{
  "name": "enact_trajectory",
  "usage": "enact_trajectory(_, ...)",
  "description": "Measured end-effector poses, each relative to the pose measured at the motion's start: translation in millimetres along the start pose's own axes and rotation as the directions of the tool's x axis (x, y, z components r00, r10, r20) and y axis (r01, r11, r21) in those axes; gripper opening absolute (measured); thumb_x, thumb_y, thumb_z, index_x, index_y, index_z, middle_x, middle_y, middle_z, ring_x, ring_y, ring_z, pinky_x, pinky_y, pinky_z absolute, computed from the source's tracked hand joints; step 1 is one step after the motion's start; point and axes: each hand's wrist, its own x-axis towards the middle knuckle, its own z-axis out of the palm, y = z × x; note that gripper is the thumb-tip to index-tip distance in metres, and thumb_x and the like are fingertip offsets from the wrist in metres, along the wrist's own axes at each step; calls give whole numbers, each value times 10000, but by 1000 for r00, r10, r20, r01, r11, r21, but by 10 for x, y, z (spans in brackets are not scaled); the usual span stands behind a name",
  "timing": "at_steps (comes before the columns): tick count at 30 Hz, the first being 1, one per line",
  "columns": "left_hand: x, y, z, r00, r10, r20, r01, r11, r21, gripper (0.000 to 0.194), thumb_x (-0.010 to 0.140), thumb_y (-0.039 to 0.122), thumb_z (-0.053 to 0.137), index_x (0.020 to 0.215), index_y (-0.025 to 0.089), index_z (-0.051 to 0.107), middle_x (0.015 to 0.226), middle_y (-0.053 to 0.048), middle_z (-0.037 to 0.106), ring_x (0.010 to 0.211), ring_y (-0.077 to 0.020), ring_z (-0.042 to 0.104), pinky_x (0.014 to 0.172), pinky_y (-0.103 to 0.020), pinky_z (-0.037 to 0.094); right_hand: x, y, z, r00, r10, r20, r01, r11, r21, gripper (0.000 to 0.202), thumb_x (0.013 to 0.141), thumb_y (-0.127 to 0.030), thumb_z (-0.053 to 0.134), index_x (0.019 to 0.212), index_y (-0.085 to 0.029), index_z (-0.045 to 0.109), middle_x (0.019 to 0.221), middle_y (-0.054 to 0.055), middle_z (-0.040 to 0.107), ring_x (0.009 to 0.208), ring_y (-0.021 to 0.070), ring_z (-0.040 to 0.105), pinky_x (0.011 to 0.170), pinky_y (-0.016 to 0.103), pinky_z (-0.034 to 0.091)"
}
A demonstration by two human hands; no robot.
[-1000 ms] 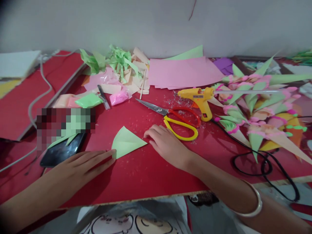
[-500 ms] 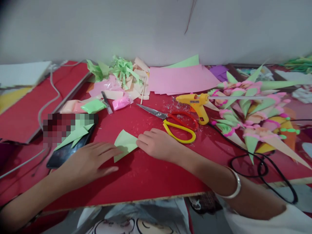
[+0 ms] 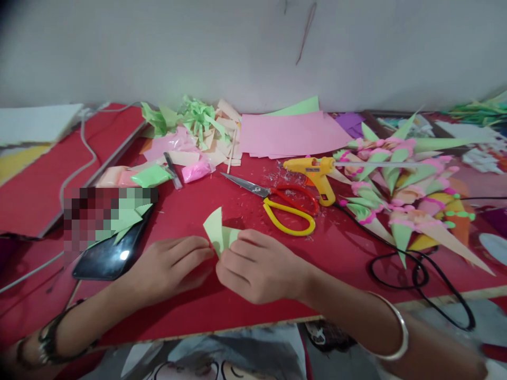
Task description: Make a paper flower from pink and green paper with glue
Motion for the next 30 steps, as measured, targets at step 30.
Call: enact_trajectory(30,-120,-23,105,989,85,117,-57,972,-227,286,822,398,460,898,137,550,795,-42,605,728,-166,554,652,-287,438,-72,-115,220,962,-13,273,7,1000,23,261,847,-73,364,765,-125,607,715,45,613,624,144,499,648,317,365)
